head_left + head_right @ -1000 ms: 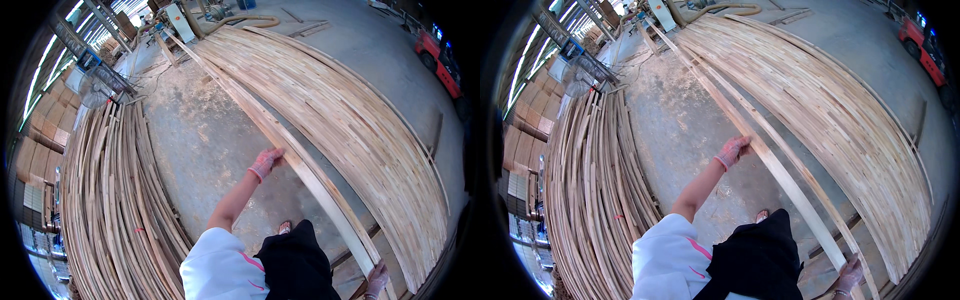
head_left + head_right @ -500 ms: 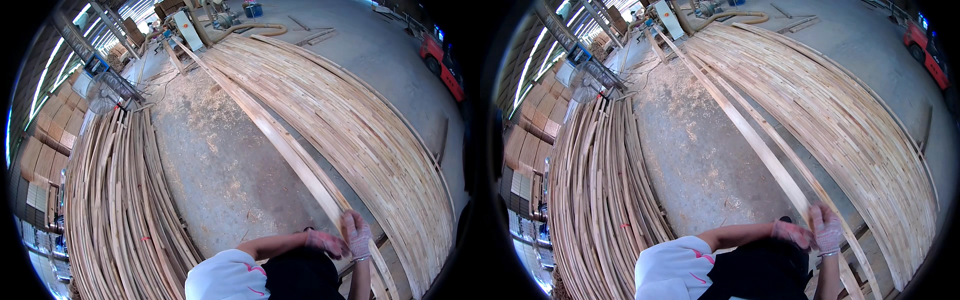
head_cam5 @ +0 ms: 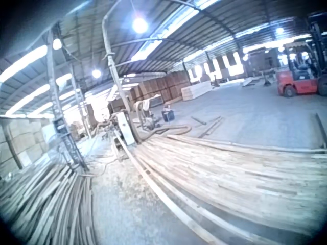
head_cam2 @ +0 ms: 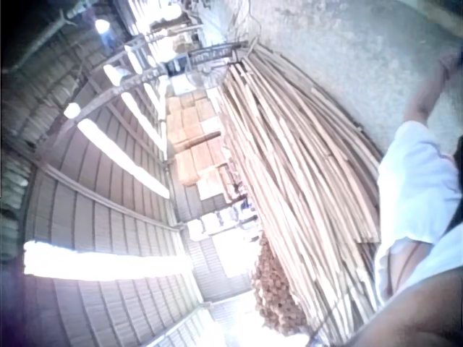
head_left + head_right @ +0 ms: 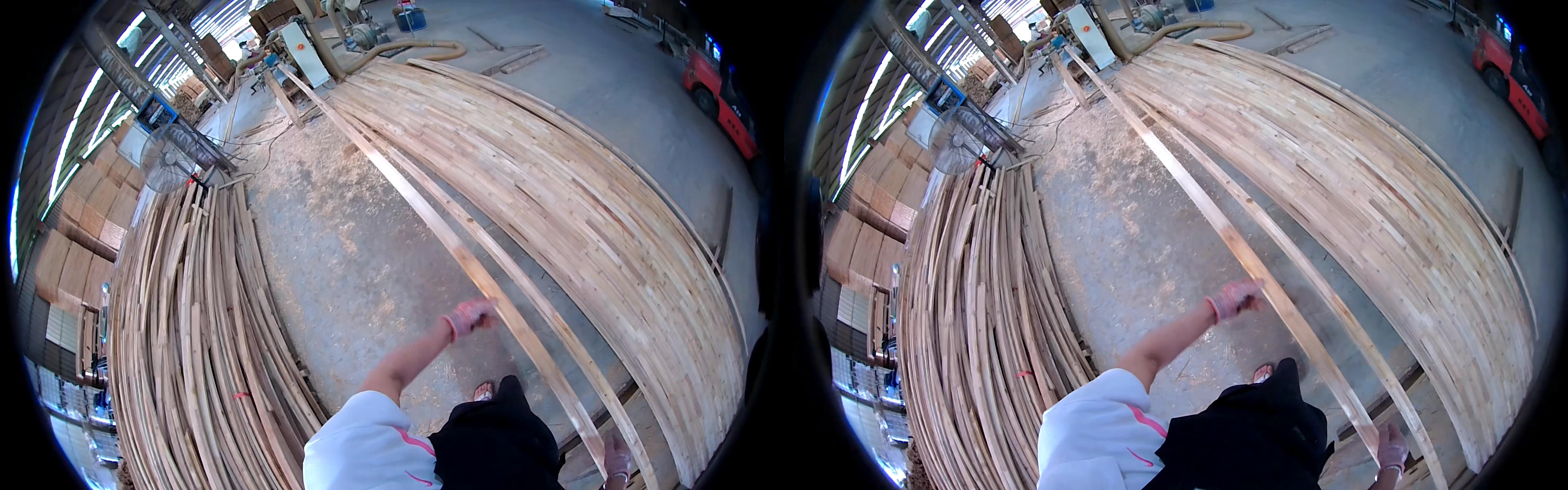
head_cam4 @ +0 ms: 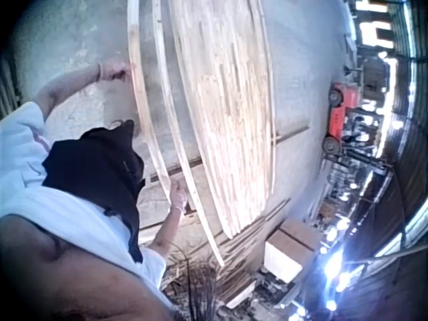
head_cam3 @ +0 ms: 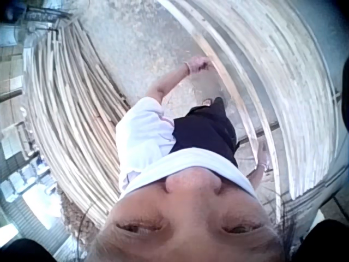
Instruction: The person moves long wood strips by hand from one stack to another in a large industrial space.
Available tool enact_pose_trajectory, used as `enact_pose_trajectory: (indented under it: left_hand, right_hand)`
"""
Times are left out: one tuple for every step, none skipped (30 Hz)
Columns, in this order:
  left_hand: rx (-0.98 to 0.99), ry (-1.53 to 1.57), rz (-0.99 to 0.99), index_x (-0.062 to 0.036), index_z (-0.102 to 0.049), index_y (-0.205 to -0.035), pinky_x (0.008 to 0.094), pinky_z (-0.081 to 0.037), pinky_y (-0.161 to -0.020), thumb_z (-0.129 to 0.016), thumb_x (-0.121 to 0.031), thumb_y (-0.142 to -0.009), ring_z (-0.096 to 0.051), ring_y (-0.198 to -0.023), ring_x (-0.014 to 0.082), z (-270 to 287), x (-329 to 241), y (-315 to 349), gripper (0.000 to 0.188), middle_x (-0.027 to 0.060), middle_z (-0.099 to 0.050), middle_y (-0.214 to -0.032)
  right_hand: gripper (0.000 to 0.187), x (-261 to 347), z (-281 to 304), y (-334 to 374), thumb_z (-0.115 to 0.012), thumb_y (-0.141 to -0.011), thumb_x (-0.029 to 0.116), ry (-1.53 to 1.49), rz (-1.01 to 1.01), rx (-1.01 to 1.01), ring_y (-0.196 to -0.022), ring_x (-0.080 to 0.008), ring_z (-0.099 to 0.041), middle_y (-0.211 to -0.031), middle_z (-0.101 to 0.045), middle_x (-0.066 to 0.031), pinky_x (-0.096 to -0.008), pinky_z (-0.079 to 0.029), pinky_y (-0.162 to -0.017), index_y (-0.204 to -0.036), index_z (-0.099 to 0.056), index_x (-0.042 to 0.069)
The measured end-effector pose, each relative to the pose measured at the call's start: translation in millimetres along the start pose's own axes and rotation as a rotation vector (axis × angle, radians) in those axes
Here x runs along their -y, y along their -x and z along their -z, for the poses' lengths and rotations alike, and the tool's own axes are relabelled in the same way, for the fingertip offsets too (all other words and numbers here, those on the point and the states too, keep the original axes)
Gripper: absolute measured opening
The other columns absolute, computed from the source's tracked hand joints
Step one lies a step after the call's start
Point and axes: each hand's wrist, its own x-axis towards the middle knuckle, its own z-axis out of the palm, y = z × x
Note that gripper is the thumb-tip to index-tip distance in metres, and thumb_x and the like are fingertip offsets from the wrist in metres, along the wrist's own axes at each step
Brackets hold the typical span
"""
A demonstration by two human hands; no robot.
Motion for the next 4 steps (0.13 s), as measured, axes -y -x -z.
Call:
enact_pose_trajectory:
  left_hand:
    - [-0.069,0.022,-0.080,-0.0083,-0.061,-0.100,0.0285,-0.054,-0.066,-0.065,-0.037,-0.085,-0.066,-0.075,0.0164,10,-11,-4,0.033,0.0068,-0.067,-0.089]
    - [-0.128,0.061,-0.084,-0.0082,-0.062,-0.098,0.0287,-0.053,-0.062,-0.064,-0.038,-0.085,-0.065,-0.070,0.0160,22,-24,-1,0.032,0.0049,-0.066,-0.083]
    - [-0.173,0.100,-0.083,-0.0081,-0.062,-0.096,0.0290,-0.052,-0.058,-0.064,-0.038,-0.085,-0.064,-0.066,0.0156,30,-37,-2,0.032,0.0030,-0.066,-0.078]
    - [-0.176,0.100,-0.077,-0.0081,-0.062,-0.096,0.0290,-0.052,-0.058,-0.064,-0.038,-0.085,-0.064,-0.066,0.0156,31,-34,0,0.032,0.0030,-0.066,-0.078]
  right_hand:
    - [0.049,-11,1,1,-0.056,-0.084,0.043,-0.080,-0.038,0.065,-0.102,-0.0272,-0.061,-0.106,-0.063,-0.0198,-0.0361,-0.044,-0.091,-0.111,-0.062,0.002]
    - [0.048,-16,1,-1,-0.056,-0.084,0.044,-0.157,-0.064,0.141,-0.102,-0.0268,-0.061,-0.106,-0.064,-0.0198,-0.0364,-0.044,-0.090,-0.110,-0.062,0.003]
    - [0.048,-19,1,0,-0.056,-0.084,0.045,-0.234,-0.102,0.208,-0.101,-0.0263,-0.062,-0.106,-0.064,-0.0199,-0.0367,-0.044,-0.090,-0.110,-0.063,0.005]
    - [0.048,-21,0,3,-0.056,-0.084,0.045,-0.233,-0.106,0.213,-0.101,-0.0263,-0.062,-0.106,-0.064,-0.0199,-0.0367,-0.044,-0.090,-0.110,-0.063,0.005]
